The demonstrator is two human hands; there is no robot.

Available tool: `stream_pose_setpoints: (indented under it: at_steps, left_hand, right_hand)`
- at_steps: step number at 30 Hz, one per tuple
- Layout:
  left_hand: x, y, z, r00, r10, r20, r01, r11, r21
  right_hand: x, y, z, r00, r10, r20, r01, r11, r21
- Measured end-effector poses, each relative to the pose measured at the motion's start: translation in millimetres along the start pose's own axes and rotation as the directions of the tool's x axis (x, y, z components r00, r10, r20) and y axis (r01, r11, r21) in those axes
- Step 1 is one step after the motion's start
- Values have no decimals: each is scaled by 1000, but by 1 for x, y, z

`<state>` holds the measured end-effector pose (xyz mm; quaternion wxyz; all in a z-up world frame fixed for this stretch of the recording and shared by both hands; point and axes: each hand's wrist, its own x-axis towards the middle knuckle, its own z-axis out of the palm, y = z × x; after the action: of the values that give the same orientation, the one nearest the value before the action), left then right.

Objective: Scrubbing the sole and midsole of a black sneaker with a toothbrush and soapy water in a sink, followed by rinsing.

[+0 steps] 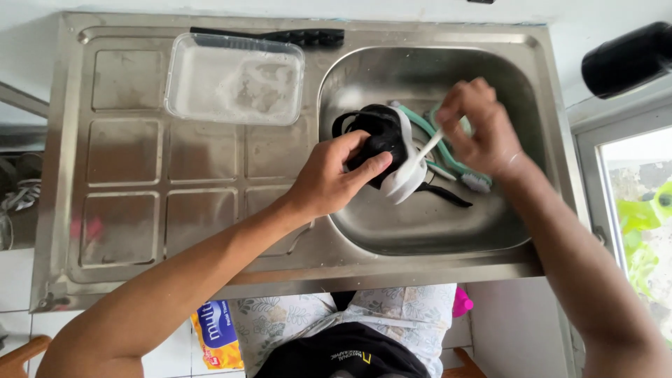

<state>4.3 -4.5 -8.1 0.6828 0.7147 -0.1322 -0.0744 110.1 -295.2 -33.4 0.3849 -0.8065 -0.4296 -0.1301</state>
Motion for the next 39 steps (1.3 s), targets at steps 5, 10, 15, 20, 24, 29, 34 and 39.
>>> stream_pose_setpoints:
  at_steps: [5,10,15,20,24,29,34,39]
  left_hand:
    - [4,-5,2,997,75,-10,-75,997,-6]
    - [-1,5,2,986,164,-25,-163,986,46]
    - [2,-1,-1,989,127,-71,-127,992,-3]
    - [0,1,-6,985,145,-92,-148,989,-28]
    - [-4,1,0,996,76,-42,-81,986,-143]
    - [-3,-7,-1,999,50,-16,-53,974,-220]
    - [-2,-16,-4,1000,-22,2,21,922,-386]
    - [3,-30,-4,989,76,129,-24,930,-367]
  right_hand:
    - [5,-5,-6,999,-41,19,41,999,-11]
    - [11,-16,-14,996,80,51,-74,991,-114]
    - [-10,30,-3,996,76,39,-78,996,50]
    - [-3,19,-3,997,71,14,-72,994,83]
    - [-18,23,-5,990,140,1,-140,983,123]
    - [-21,33,-22,979,205,-10,-204,976,70]
    - [-6,9,-21,792,610,-12,-604,787,126]
    - [32,-60,-6,533,776,338,-755,256,604]
